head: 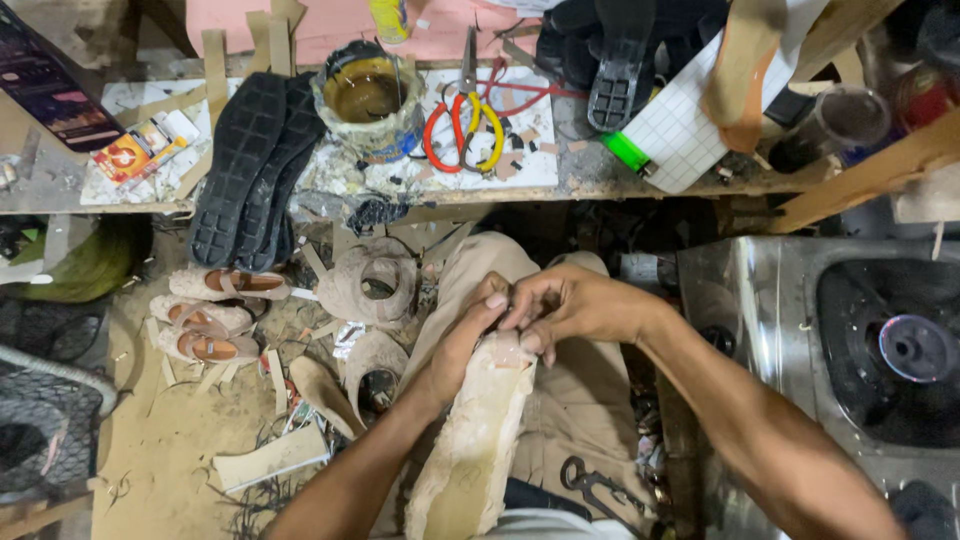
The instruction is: The person sits on the floor of a shoe workshop holding a fabric shoe, works a metal tool around the insole, pulls the wooden shoe last out of the shoe, trims excess material with scissors, and hammers the sole flat with a hammer.
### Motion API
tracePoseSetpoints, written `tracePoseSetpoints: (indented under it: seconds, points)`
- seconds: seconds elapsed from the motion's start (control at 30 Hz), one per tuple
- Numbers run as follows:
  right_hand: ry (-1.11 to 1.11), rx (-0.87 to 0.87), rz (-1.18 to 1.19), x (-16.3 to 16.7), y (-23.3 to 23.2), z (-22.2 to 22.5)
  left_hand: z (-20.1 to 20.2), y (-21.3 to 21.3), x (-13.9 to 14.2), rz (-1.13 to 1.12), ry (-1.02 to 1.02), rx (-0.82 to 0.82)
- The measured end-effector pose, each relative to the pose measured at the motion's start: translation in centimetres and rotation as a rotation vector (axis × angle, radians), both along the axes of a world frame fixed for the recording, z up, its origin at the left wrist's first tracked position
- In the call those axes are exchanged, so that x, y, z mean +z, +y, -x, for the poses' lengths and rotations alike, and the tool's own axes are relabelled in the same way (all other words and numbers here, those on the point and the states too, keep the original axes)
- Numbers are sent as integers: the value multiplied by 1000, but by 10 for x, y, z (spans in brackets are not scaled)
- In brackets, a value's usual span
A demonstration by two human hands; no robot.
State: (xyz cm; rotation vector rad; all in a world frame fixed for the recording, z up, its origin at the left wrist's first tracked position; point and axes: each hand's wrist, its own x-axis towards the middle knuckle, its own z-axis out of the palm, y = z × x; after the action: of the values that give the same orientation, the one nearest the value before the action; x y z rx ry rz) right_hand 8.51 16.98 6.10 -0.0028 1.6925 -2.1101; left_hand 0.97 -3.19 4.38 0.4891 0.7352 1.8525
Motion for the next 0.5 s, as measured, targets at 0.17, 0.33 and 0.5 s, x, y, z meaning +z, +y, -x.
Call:
tracePoseSetpoints:
  seconds: [0.17, 0.33, 0.5]
  points:
    - [31, -71, -42, 3, -11, -2, 2, -2, 2, -8, -70, 0]
    - [31, -64, -127, 8, -15, -8, 0, -6, 4, -48, -92, 3]
    - [144, -220, -135, 9, -25, -26, 3, -7, -2, 48, 42, 53]
